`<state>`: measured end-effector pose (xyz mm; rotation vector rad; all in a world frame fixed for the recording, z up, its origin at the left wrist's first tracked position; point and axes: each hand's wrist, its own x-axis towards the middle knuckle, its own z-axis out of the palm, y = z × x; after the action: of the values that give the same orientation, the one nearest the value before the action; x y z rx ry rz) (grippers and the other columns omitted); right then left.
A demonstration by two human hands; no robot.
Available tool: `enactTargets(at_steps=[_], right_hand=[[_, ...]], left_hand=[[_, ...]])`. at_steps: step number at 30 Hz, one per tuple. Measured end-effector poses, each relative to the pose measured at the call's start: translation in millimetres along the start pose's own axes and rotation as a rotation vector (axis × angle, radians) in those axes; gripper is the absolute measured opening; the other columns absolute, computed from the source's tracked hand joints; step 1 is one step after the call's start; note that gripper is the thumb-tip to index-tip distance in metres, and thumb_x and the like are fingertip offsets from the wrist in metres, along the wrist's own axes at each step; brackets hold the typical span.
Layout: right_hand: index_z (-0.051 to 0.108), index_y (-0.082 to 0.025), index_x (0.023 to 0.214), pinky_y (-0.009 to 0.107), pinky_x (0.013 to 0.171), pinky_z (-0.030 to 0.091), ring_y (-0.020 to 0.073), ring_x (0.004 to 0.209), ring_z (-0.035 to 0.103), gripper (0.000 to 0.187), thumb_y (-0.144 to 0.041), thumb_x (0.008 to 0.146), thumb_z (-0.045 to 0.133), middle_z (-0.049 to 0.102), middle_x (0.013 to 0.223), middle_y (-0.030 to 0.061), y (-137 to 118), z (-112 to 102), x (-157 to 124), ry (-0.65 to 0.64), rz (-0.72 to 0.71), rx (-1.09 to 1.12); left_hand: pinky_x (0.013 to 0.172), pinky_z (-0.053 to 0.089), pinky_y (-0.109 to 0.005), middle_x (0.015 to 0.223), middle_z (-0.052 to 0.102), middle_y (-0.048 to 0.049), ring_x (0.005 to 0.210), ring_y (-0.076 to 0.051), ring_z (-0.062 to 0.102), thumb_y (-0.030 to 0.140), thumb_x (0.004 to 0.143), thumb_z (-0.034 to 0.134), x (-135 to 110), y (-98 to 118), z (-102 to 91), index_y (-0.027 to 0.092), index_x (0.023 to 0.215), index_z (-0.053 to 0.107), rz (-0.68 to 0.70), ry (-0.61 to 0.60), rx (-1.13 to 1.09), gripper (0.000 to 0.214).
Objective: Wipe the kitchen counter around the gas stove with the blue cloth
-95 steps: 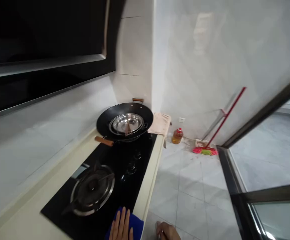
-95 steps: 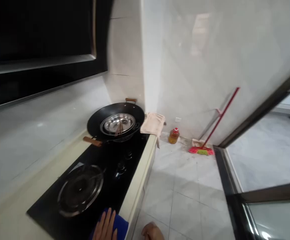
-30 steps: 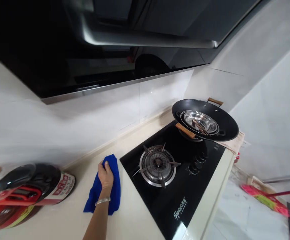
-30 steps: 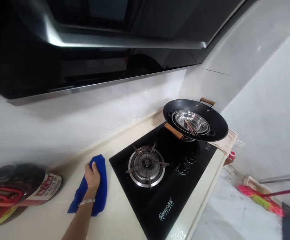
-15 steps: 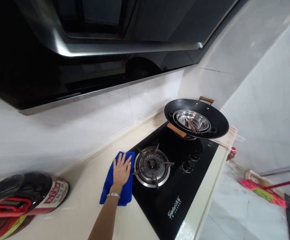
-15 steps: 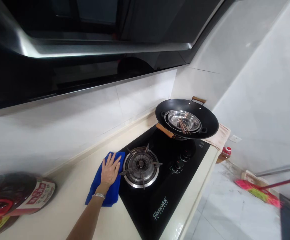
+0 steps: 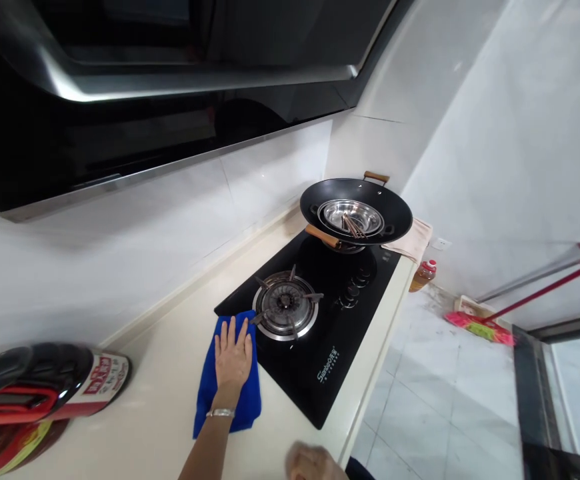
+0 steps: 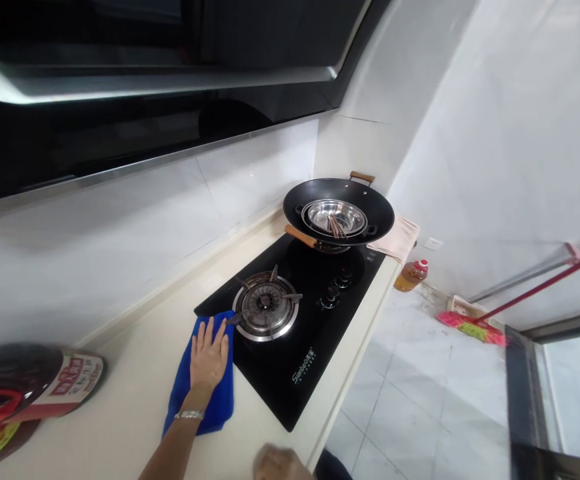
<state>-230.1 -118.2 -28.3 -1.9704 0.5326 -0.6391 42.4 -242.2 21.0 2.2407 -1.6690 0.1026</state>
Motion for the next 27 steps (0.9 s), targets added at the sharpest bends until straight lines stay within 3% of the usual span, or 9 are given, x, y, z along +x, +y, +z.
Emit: enactTargets(at_steps=[5,11,14,18,22,27], right_hand=[[0.047,-0.025,0.080,0.024,0.062,0.049,0.0153,0.072,0.060,0.010,-0.016,0.083,0.046,0.062,0.079,0.0017,5.5,12.0,1.4,0.110,-0.143,-0.097],[0.049,-0.025,0.080,0.024,0.064,0.049,0.0149,0.067,0.057,0.015,-0.014,0.069,0.048,0.059,0.074,-0.0003,6.7,14.0,5.9,0.158,-0.094,-0.052],[0.050,-0.025,0.079,0.025,0.065,0.049,0.0151,0.068,0.057,0.016,-0.016,0.066,0.049,0.060,0.075,0.0003,5.2,12.1,7.7,0.165,-0.062,-0.010],[0.053,-0.024,0.077,0.022,0.061,0.047,0.0129,0.065,0.055,0.008,-0.018,0.077,0.049,0.061,0.074,0.0005,-0.5,1.8,-4.5,0.177,-0.039,0.047],[0.057,-0.023,0.080,0.024,0.066,0.049,0.0141,0.072,0.061,0.011,-0.020,0.085,0.049,0.064,0.079,0.0023,-14.5,-26.0,-33.9,0.219,0.047,0.048],[0.059,-0.023,0.085,0.026,0.070,0.050,0.0150,0.071,0.062,0.016,-0.019,0.091,0.045,0.066,0.081,0.0031,-36.2,-63.7,-58.4,0.358,0.233,0.006]], left_hand=[[0.123,0.028,-0.062,0.163,0.030,-0.0126,0.152,-0.033,0.024,0.033,0.105,0.025,-50.6,27.9,0.8,0.020,0.154,0.041,0.008,0.032,0.042,0.053],[0.123,0.026,-0.065,0.165,0.024,-0.0126,0.154,-0.033,0.018,0.030,0.104,0.029,-99.6,68.6,10.3,0.021,0.159,0.023,0.113,0.033,0.025,0.057],[0.123,0.025,-0.067,0.165,0.024,-0.0144,0.154,-0.035,0.018,0.029,0.103,0.029,-103.6,80.1,14.9,0.021,0.160,0.018,0.123,0.047,0.016,0.059],[0.121,0.032,-0.064,0.163,0.028,-0.0150,0.152,-0.035,0.026,0.026,0.102,0.029,-105.0,91.1,17.3,0.021,0.160,0.015,0.223,0.066,0.026,0.060],[0.120,0.037,-0.058,0.163,0.030,-0.0123,0.150,-0.031,0.032,0.024,0.100,0.032,-113.1,110.0,16.7,0.023,0.161,0.008,0.347,0.054,0.028,0.066],[0.121,0.039,-0.051,0.166,0.025,-0.0088,0.152,-0.028,0.027,0.022,0.099,0.035,-106.4,132.5,15.3,0.024,0.161,0.015,0.442,-0.023,-0.002,0.065]])
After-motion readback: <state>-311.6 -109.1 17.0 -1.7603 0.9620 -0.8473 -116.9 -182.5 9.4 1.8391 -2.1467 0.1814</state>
